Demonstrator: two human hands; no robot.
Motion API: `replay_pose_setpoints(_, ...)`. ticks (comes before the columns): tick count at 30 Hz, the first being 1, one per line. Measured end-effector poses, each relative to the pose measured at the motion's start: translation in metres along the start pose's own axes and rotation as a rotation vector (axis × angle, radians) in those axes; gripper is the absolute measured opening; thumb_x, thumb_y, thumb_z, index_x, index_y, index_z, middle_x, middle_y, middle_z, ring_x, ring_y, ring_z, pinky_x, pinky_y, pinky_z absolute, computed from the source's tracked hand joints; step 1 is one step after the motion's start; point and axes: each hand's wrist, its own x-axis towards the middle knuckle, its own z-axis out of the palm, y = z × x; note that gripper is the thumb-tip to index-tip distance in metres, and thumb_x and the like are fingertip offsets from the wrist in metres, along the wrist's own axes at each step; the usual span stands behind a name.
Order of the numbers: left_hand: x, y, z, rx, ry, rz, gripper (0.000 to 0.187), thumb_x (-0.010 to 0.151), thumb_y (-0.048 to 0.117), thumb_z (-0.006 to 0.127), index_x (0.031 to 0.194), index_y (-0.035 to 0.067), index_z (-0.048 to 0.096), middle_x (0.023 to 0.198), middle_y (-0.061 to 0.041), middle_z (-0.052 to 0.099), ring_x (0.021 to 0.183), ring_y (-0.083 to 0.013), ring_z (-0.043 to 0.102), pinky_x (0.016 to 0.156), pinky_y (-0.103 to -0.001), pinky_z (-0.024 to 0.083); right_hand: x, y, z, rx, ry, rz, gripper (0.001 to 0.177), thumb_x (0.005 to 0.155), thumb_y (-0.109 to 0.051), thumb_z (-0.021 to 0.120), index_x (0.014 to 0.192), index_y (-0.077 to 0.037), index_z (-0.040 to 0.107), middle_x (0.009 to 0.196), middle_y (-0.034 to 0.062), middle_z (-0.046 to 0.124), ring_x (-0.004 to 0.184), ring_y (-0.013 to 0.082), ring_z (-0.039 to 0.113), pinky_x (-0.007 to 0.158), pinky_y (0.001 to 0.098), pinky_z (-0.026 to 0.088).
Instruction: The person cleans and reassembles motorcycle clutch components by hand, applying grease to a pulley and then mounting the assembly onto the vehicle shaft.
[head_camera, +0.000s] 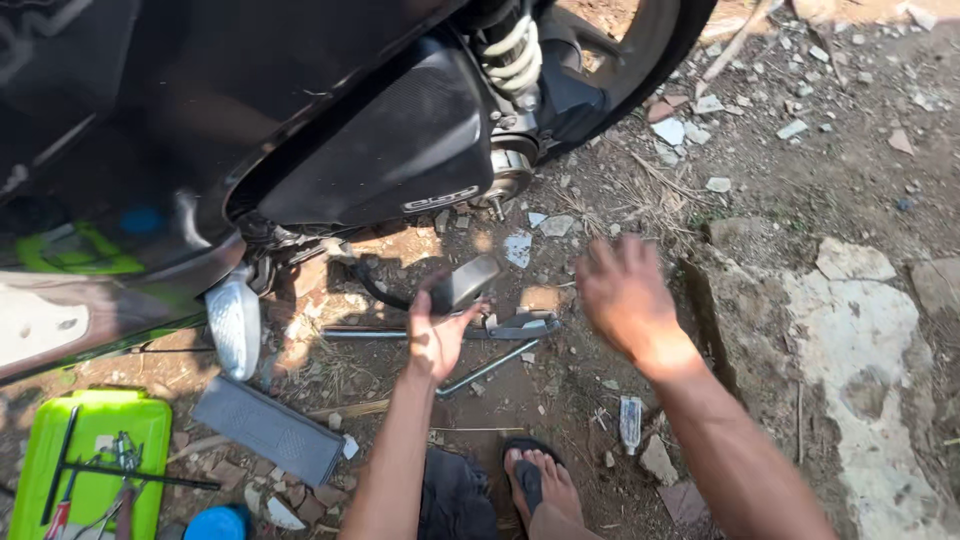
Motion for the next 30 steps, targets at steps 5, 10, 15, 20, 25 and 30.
replay_pose_setpoints(5, 0.004, 0.016, 0.048, 0.012, -0.06, -0.214, 0.093, 0.079, 0.074, 0.066, 0.142, 0.007, 0.05, 0.134, -0.019, 0.064, 0.118, -0.0334, 0.062, 0.107, -0.051, 0.051, 0.012, 0.039, 0.063, 0.495, 0.764, -0.047, 0.091, 0.075, -0.017, 0.074, 0.155, -0.002, 0.034, 0.154, 0.0246, 0.04, 0.141, 0.0392, 0.046, 0.116, 0.0496, 0.043)
replay_pose_setpoints(10, 0.022, 0.006, 0.076, -0.035, 0.028, -0.39, 0.103, 0.085, 0.082, 0.054, 0.147, 0.0, 0.047, 0.125, -0.022, 0.066, 0.107, -0.0348, 0.066, 0.099, -0.05, 0.053, 0.05, 0.005, 0.099, 0.755, 0.928, -0.216, 0.12, 0.078, -0.029, 0.091, 0.163, -0.002, 0.011, 0.167, 0.0266, 0.025, 0.151, 0.037, 0.042, 0.124, 0.0491, 0.036)
replay_pose_setpoints(15, 0.038, 0.018, 0.093, 0.23, -0.005, -0.211, 0.099, 0.088, 0.066, 0.062, 0.157, 0.006, 0.023, 0.145, -0.02, 0.048, 0.131, -0.034, 0.055, 0.111, -0.052, 0.048, 0.085, -0.003, 0.103, 1.185, 1.102, -0.227, 0.135, 0.071, -0.032, 0.096, 0.165, -0.003, 0.003, 0.171, 0.0216, 0.016, 0.156, 0.0332, 0.032, 0.127, 0.0451, 0.033)
replay_pose_setpoints(20, 0.042, 0.036, 0.1, 0.184, -0.091, -0.245, 0.102, 0.089, 0.066, 0.053, 0.163, 0.022, 0.0, 0.162, -0.011, 0.025, 0.145, -0.0308, 0.038, 0.119, -0.051, 0.036, 0.102, -0.004, 0.107, 1.408, 1.13, -0.248, 0.131, 0.07, -0.016, 0.096, 0.166, -0.003, 0.007, 0.168, 0.0182, 0.024, 0.154, 0.0302, 0.034, 0.129, 0.0426, 0.031)
replay_pose_setpoints(25, 0.041, 0.043, 0.09, 0.085, -0.196, -0.219, 0.092, 0.097, 0.069, 0.037, 0.167, 0.025, -0.002, 0.163, -0.02, 0.029, 0.149, -0.0299, 0.035, 0.123, -0.049, 0.026, 0.122, -0.005, 0.104, 1.246, 1.227, -0.158, 0.126, 0.068, -0.006, 0.094, 0.164, -0.001, 0.012, 0.165, 0.0186, 0.029, 0.15, 0.0294, 0.04, 0.127, 0.0416, 0.035)
replay_pose_setpoints(30, 0.041, 0.039, 0.078, 0.09, -0.134, -0.161, 0.083, 0.102, 0.063, 0.035, 0.166, 0.018, 0.006, 0.16, -0.018, 0.036, 0.147, -0.0299, 0.039, 0.125, -0.049, 0.026, 0.132, -0.012, 0.099, 1.138, 1.209, -0.041, 0.127, 0.067, -0.008, 0.094, 0.162, 0.002, 0.011, 0.159, 0.0211, 0.036, 0.145, 0.0299, 0.045, 0.122, 0.0414, 0.04)
